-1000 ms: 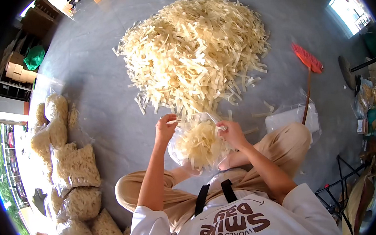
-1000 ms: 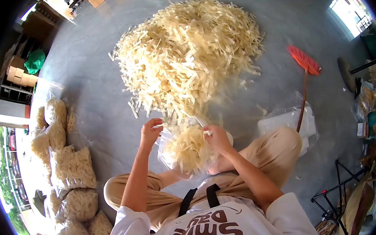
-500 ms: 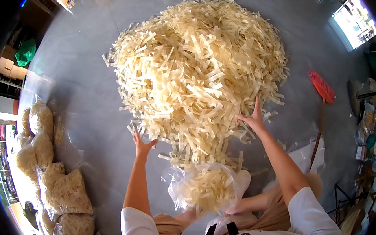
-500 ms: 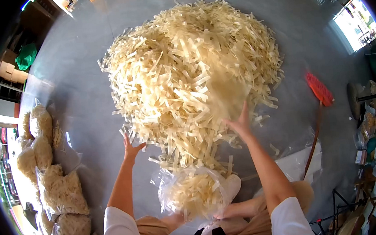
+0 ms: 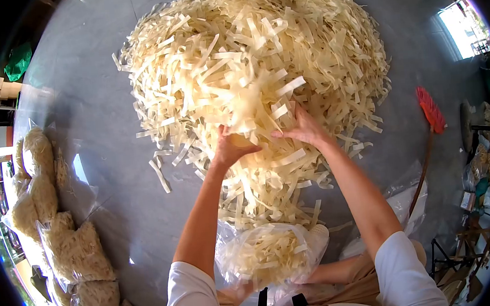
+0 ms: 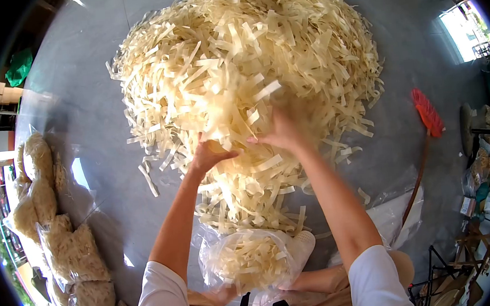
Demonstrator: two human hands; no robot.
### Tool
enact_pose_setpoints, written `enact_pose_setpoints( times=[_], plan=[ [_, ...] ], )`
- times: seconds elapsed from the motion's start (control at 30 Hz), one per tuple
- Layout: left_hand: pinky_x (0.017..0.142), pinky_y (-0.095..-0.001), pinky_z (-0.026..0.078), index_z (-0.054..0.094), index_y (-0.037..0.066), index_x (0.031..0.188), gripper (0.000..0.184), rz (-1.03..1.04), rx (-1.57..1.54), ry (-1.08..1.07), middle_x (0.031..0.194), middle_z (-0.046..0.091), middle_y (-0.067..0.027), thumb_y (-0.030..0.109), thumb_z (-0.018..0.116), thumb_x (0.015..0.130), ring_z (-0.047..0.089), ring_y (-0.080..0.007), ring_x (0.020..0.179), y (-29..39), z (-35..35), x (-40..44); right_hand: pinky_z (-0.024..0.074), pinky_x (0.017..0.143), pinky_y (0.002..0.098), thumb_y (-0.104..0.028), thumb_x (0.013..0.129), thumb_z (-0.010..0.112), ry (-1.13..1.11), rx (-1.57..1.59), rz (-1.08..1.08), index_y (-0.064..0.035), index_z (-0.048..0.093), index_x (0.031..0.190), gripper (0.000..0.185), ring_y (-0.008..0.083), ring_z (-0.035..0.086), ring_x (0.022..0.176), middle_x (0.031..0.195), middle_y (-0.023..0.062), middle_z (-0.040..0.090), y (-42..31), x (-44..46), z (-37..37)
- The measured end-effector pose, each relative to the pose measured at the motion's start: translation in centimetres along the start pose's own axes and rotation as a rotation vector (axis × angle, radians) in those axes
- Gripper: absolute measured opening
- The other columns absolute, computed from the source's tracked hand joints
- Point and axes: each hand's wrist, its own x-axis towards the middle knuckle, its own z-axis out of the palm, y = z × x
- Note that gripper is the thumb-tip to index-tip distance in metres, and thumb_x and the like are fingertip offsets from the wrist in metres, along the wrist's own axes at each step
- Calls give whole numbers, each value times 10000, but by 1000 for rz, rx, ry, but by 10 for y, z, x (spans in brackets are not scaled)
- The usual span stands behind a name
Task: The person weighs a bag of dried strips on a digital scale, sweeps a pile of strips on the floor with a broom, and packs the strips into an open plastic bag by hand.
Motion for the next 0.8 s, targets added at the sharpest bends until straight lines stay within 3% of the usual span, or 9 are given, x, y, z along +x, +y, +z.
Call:
enact_pose_setpoints(
  times=[0.03, 0.1, 0.23, 0.3, 0.33, 0.43, 0.5, 0.67, 0.8],
  plan=[
    [957, -340, 344, 380, 15, 1224, 935, 69, 167, 55, 1087, 463, -51, 233, 875, 461, 410, -200, 1075, 2, 13, -1, 246, 1045, 380, -577, 554, 734, 62, 96, -47, 26, 182, 1343, 1136, 323, 285, 1263, 1357, 233, 270, -9, -10, 0],
    [890, -342, 382, 430, 20, 1168, 841, 28, -449, 12, 1069, 460, -56, 238, 866, 483, 443, -200, 1014, 0, 31, -8, 218, 1054, 377, -529, 570, 748, 1, 137, 130, 16, 176, 1350, 1110, 314, 257, 1277, 1375, 224, 241, -10, -25, 14],
    [740, -308, 458, 482, -25, 1062, 701, -50, -312, 79, 953, 517, -83, 191, 852, 507, 516, -154, 843, 9, 34, -34, 219, 1049, 365, -328, 596, 772, 53, 444, 136, -22, 170, 1364, 1023, 295, 235, 1285, 1382, 195, 244, -4, -46, 32],
    [687, -288, 473, 529, -53, 990, 568, -119, -215, 47, 883, 572, -84, 140, 822, 544, 534, -130, 806, 87, 8, -68, 231, 1041, 350, -245, 608, 765, 97, 684, 91, -23, 188, 1357, 971, 281, 253, 1274, 1364, 178, 275, -22, -70, 26],
    [673, -282, 477, 546, -57, 963, 495, -115, -297, -3, 885, 589, -83, 106, 797, 569, 542, -125, 806, 101, 4, -78, 405, 901, 337, -132, 595, 761, 318, 762, 141, -16, 341, 1250, 787, 212, 475, 1082, 1179, 132, 471, -24, -78, 35],
    [708, -272, 478, 521, -61, 1054, 467, -148, -298, -141, 983, 593, -98, 19, 727, 642, 550, -131, 888, 121, -1, -102, 427, 867, 326, -139, 598, 764, 390, 762, -11, -8, 354, 1229, 764, 205, 495, 1044, 1159, 126, 478, -46, -109, 14],
    [769, -269, 464, 449, -37, 1159, 566, 42, -483, 24, 1066, 558, -104, -5, 709, 657, 530, -140, 942, 143, -2, -130, 435, 853, 318, -147, 601, 768, 355, 807, 1, -8, 364, 1222, 754, 200, 502, 1018, 1135, 116, 486, -69, -144, -8],
    [956, -319, 336, 339, 1, 1262, 784, 119, -350, -9, 1168, 449, -98, -3, 730, 583, 421, -201, 1090, 181, -12, -203, 461, 832, 316, -135, 612, 757, 317, 888, -152, -16, 378, 1207, 715, 196, 518, 987, 1074, 98, 502, -122, -236, -29],
    [800, -279, 461, 481, -4, 1148, 560, 165, -74, 30, 1007, 595, -70, 60, 738, 656, 555, -138, 899, 116, 11, -258, 458, 814, 320, -170, 625, 755, 294, 965, -92, -18, 429, 1149, 636, 199, 555, 930, 1043, 109, 547, -116, -300, 11]
  ],
)
